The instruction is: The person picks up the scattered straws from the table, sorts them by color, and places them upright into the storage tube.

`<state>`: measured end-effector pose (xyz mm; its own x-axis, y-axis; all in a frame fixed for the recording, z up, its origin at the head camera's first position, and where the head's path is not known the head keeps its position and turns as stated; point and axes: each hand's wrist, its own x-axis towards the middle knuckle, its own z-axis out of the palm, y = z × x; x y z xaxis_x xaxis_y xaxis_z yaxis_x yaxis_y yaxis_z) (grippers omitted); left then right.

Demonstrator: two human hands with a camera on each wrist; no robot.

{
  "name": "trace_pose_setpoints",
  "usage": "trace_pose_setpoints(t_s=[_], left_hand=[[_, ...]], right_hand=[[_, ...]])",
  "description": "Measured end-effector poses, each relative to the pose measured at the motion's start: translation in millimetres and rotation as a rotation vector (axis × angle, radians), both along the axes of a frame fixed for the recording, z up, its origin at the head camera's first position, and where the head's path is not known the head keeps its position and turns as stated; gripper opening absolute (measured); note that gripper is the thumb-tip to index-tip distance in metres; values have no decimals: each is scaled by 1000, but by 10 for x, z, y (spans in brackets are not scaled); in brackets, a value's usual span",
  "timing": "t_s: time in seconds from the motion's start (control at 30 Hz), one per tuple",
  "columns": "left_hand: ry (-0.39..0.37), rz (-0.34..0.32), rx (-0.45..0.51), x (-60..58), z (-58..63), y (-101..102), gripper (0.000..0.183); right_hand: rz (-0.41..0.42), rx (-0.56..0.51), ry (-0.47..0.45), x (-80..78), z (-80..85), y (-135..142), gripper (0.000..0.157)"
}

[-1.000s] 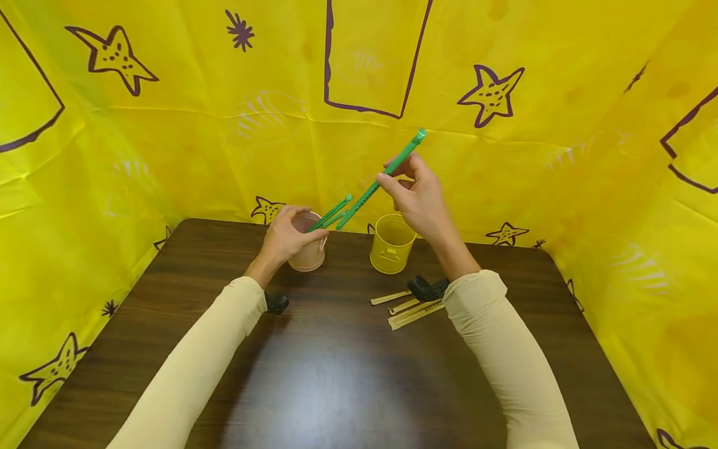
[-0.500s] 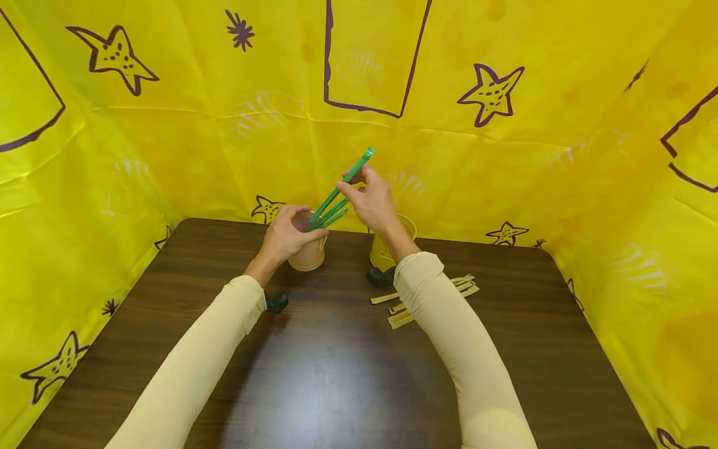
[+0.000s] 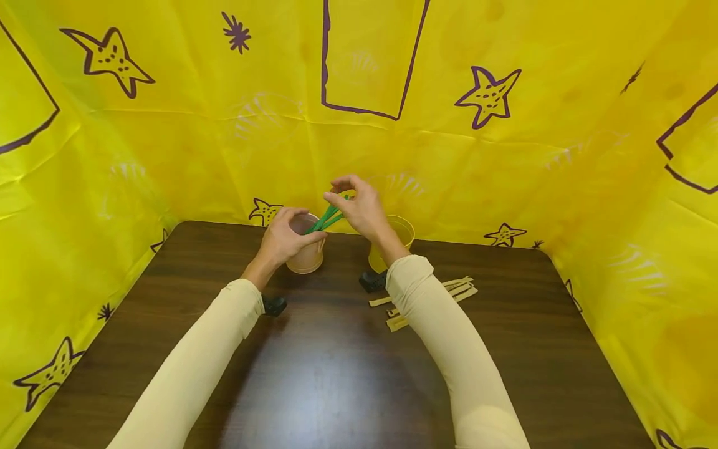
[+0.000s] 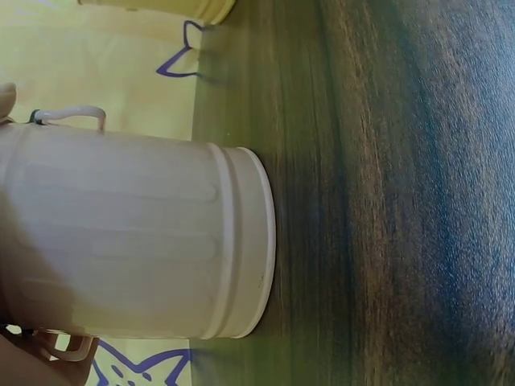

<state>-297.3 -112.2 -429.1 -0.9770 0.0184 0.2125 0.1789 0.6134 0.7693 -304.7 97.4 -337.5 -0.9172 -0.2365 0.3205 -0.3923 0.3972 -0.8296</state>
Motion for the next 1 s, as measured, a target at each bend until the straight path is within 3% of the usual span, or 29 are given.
trace_pose_setpoints(t_s=[0.17,0.33,0.5,0.7,0.87,1.0], left_hand=[[-18,-16,7,13,15,18,84],[-34,-28,-27,5,25,51,90],[-35,-10,-54,-3,36,62,89],[-4,11,-108,18,105,51,92],[38,31,-212,84,152,43,96],[185,64,-186,155,167,106,92]], right_hand=[[-2,-32,-21,55,7,112,43],[-25,16,9,169,20,325,37],[-14,128,61,334,53,598,32],[24,372,104,620,92,1021,27],[69,542,48,822,-87,1378,21],[94,583,-99,895,-389,1668,20]])
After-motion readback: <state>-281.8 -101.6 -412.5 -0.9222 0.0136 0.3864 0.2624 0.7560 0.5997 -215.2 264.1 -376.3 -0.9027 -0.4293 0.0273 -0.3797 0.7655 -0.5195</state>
